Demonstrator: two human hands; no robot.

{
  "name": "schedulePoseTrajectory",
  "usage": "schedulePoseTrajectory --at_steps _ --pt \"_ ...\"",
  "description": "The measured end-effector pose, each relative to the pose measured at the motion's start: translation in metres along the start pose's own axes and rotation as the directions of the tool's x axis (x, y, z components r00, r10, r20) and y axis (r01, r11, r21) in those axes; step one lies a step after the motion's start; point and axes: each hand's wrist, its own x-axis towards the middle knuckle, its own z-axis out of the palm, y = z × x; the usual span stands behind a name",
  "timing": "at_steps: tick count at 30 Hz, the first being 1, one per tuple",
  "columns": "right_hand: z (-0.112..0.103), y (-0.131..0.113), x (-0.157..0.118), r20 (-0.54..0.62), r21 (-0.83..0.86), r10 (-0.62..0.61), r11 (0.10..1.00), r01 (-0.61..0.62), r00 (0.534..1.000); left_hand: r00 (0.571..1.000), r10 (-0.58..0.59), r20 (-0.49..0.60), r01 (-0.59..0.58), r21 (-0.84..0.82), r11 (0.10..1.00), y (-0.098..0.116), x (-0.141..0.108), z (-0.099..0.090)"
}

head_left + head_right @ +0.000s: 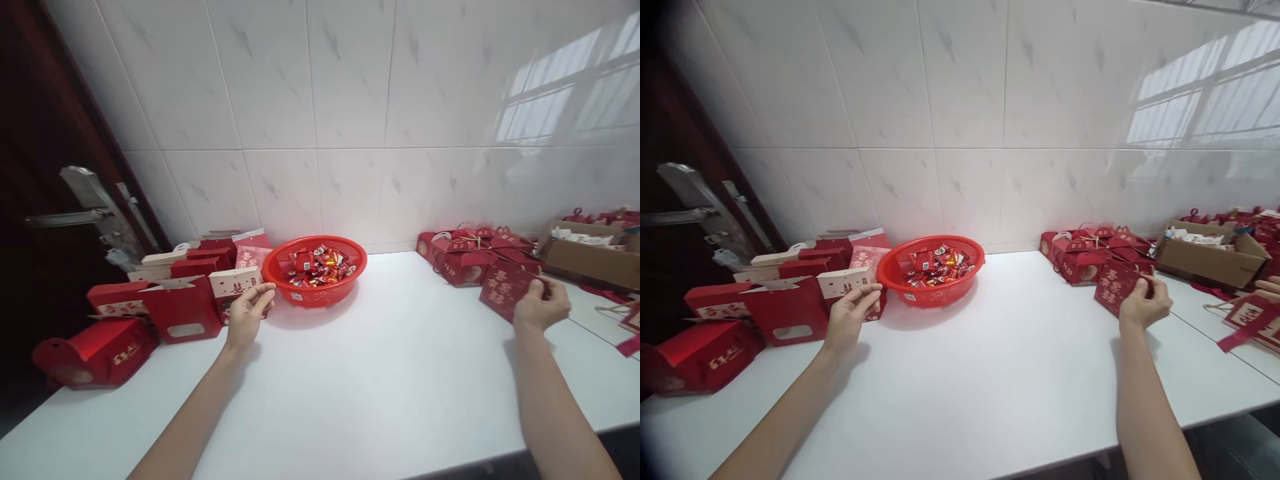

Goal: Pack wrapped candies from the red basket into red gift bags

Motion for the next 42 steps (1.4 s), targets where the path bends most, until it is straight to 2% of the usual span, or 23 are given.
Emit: schedulePoseTrajectory --at_steps 7,12,15,17,18,19,21,23,25,27,28,30,33,35,38,40,42 --pt "0.002 0.024 0.011 -0.009 -0.056 -0.01 0.998 0.009 1.0 0.998 -0.006 -0.058 0.007 0.006 1.0 0.005 0.004 -0.011" --pt "-0.001 0.027 0.014 0.025 -0.075 -0.037 0.996 0.039 0.999 0.997 -0.013 -0.081 0.013 0.0 1.0 0.002 0.007 -0.015" --pt "0.002 0.026 0.015 -0.054 -0.107 -0.124 0.987 0.118 0.991 0.996 -0.009 -0.084 0.011 0.025 1.0 0.0 0.008 -0.018" --pt "0.009 0.021 0.008 -0.08 -0.092 -0.28 0.958 0.273 0.957 0.996 0.017 -0.088 -0.012 0.056 0.998 -0.001 0.008 -0.019" --pt "0.014 0.017 0.002 -0.057 -0.068 -0.395 0.918 0.392 0.917 0.994 0.043 -0.096 -0.036 0.078 0.996 -0.002 0.009 -0.02" --pt "0.019 0.011 -0.007 -0.006 -0.033 -0.519 0.854 0.519 0.855 0.991 0.079 -0.111 -0.067 0.107 0.992 -0.002 0.01 -0.021" --pt "0.031 -0.006 -0.029 0.059 0.04 -0.706 0.708 0.705 0.706 0.968 0.195 -0.159 -0.161 0.204 0.966 -0.001 0.013 -0.025" --pt "0.042 -0.028 -0.056 0.047 0.124 -0.811 0.584 0.802 0.584 0.905 0.376 -0.198 -0.283 0.378 0.881 0.003 0.018 -0.031" --pt "0.049 -0.051 -0.084 0.113 0.261 -0.874 0.486 0.834 0.473 0.817 0.553 -0.161 -0.373 0.584 0.721 0.01 0.026 -0.041" --pt "0.05 -0.07 -0.113 0.201 0.385 -0.909 0.417 0.824 0.366 0.766 0.641 -0.049 -0.408 0.734 0.543 0.017 0.035 -0.053" --pt "0.049 -0.078 -0.127 0.224 0.445 -0.924 0.38 0.811 0.31 0.766 0.643 0.013 -0.409 0.781 0.472 0.02 0.039 -0.059" --pt "0.043 -0.091 -0.157 0.27 0.557 -0.942 0.321 0.766 0.198 0.802 0.584 0.126 -0.395 0.844 0.361 0.024 0.049 -0.068" --pt "0.029 -0.1 -0.201 0.29 0.734 -0.957 0.215 0.644 -0.011 0.875 0.433 0.218 -0.353 0.898 0.262 0.022 0.06 -0.075" --pt "0.021 -0.101 -0.226 0.299 0.82 -0.943 0.175 0.545 -0.147 0.898 0.373 0.234 -0.34 0.906 0.252 0.019 0.066 -0.076" --pt "0.014 -0.096 -0.25 0.356 0.882 -0.893 0.224 0.414 -0.276 0.895 0.375 0.242 -0.367 0.876 0.313 0.016 0.072 -0.075" --pt "0.012 -0.091 -0.257 0.42 0.882 -0.841 0.29 0.372 -0.34 0.88 0.411 0.238 -0.402 0.834 0.378 0.018 0.074 -0.074" --pt "0.011 -0.087 -0.26 0.469 0.87 -0.806 0.351 0.347 -0.361 0.869 0.443 0.222 -0.431 0.778 0.457 0.023 0.073 -0.072"
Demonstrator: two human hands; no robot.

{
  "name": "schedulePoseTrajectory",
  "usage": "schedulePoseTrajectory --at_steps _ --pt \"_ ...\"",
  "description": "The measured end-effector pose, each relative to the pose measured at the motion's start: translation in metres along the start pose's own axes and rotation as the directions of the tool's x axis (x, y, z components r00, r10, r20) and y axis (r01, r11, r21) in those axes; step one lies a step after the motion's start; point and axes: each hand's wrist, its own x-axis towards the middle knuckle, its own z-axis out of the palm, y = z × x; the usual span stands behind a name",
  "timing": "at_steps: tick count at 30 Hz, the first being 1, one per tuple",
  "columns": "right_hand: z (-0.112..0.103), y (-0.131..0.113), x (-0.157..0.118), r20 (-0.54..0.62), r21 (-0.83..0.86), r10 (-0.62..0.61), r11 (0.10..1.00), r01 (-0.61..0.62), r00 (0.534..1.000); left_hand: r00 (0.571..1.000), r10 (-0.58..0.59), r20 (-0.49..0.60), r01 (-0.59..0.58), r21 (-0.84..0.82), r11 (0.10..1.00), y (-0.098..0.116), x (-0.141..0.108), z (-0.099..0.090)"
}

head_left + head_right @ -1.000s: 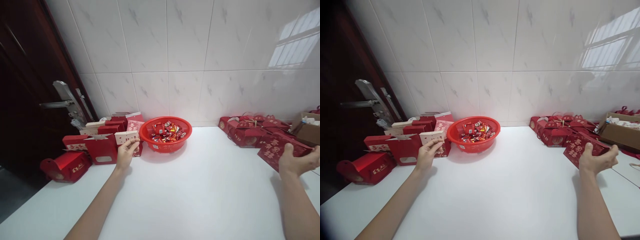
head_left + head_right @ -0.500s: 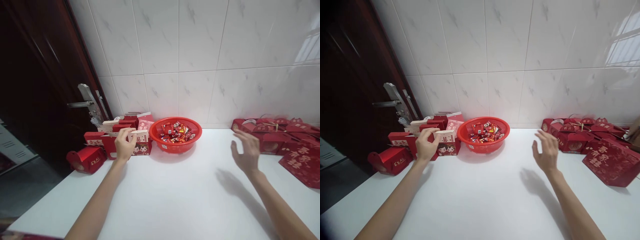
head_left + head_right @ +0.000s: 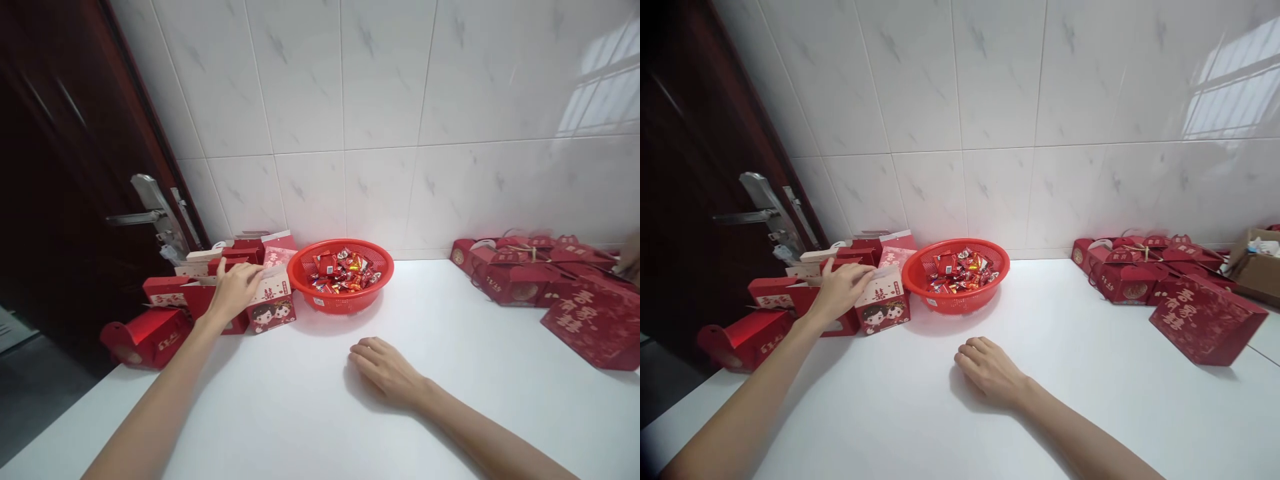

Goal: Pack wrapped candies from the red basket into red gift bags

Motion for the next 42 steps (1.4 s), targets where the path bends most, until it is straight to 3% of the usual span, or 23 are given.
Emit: schedulePoseTrajectory --at_steps 4,7,12,16,21,26,28,34,36,38,40,42 --pt "0.003 0.001 -0.003 -0.052 0.112 0.153 0.983 -0.146 0.987 0.996 -0.07 -0.053 0.059 -0.198 0.978 0.028 -0.008 -0.008" --pt "0.004 0.004 -0.006 -0.065 0.263 0.334 0.915 -0.307 0.94 0.997 -0.078 -0.022 0.068 -0.293 0.954 0.064 -0.022 -0.009" --pt "0.003 0.008 -0.008 0.076 0.574 0.451 0.71 -0.409 0.889 0.994 0.074 0.076 -0.033 -0.437 0.899 0.121 -0.043 0.01" --pt "0.0 0.006 -0.003 0.12 0.7 0.508 0.566 -0.436 0.853 0.973 0.168 0.157 -0.062 -0.524 0.85 0.142 -0.045 0.025" --pt "0.002 0.005 -0.001 0.109 0.727 0.604 0.494 -0.478 0.789 0.911 0.13 0.392 0.136 -0.581 0.802 0.144 -0.035 0.029" --pt "0.006 0.005 -0.003 0.111 0.637 0.629 0.549 -0.541 0.77 0.764 0.079 0.64 0.348 -0.512 0.785 0.126 -0.024 0.028" --pt "0.005 0.004 -0.003 0.128 0.611 0.631 0.558 -0.562 0.765 0.71 0.105 0.696 0.376 -0.501 0.78 0.12 -0.022 0.029" --pt "0.001 0.0 -0.001 0.171 0.608 0.619 0.546 -0.576 0.767 0.605 0.197 0.772 0.408 -0.513 0.755 0.118 -0.013 0.016" --pt "0.0 -0.001 -0.001 0.176 0.621 0.616 0.536 -0.572 0.768 0.606 0.214 0.766 0.439 -0.546 0.714 0.118 -0.002 0.012" --pt "0.0 -0.001 -0.001 0.185 0.633 0.616 0.521 -0.572 0.766 0.651 0.168 0.741 0.486 -0.575 0.658 0.115 0.015 0.016" --pt "0.0 -0.001 -0.001 0.194 0.653 0.612 0.502 -0.567 0.766 0.706 0.088 0.703 0.51 -0.591 0.624 0.11 0.034 0.03" --pt "0.0 0.0 -0.002 0.191 0.691 0.594 0.484 -0.536 0.782 0.738 0.051 0.673 0.472 -0.569 0.674 0.104 0.052 0.053"
